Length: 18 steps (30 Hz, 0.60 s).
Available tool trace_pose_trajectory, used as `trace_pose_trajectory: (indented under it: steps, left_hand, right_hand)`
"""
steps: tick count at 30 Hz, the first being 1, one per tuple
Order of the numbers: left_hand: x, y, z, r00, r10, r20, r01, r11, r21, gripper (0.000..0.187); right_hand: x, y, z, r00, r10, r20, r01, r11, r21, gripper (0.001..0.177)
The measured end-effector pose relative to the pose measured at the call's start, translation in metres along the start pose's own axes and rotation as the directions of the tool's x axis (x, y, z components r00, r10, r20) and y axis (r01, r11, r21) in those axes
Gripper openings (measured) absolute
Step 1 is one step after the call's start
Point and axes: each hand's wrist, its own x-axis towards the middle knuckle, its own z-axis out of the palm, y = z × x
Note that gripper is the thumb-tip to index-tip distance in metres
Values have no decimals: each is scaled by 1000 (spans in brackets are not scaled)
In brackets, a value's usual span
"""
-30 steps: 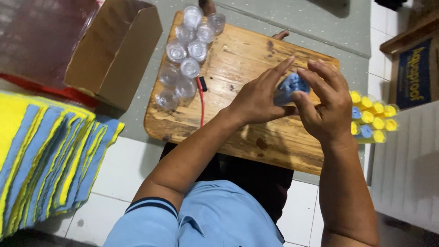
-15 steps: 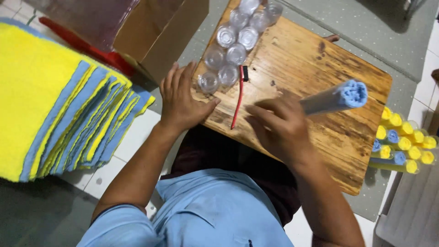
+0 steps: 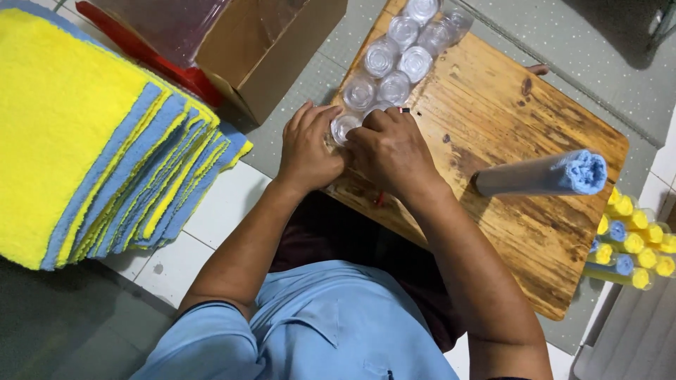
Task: The person places a blue rolled cloth into a clear plastic container and sets it aside. They then pick up a yellow cloth, lay it flat on a wooden board, and use a red brush to sweep the surface repeatedly.
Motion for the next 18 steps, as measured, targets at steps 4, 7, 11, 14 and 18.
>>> trace_pose_trajectory:
  steps: [4,7,11,14,18]
  left_hand:
    - [-1,7,-9,995,79,-53,-81,996,-23,66]
    - [1,8,-12,993,107,-56,-110,992,-67,61]
    - [-1,10,-14,997,82,-4,-82,993,-79,64]
    - [-1,5,-9,997,74,-1,-74,995,-65,67]
    - [-3,5,-11,994,107,-39,-110,989,-98,81]
  right_hand:
    - [0,0,2,999,-22,30,23,999,-39,7]
    - [-3,3,6,1000,-29,7,29,998,-59,9]
    - [-5,4,8,999,40,-8,-40,999,19,6]
    - [-9,5,5,991,135,-1,-132,974,183,6]
    - [-10,2,-11,956,285,67,-260,719,645,10]
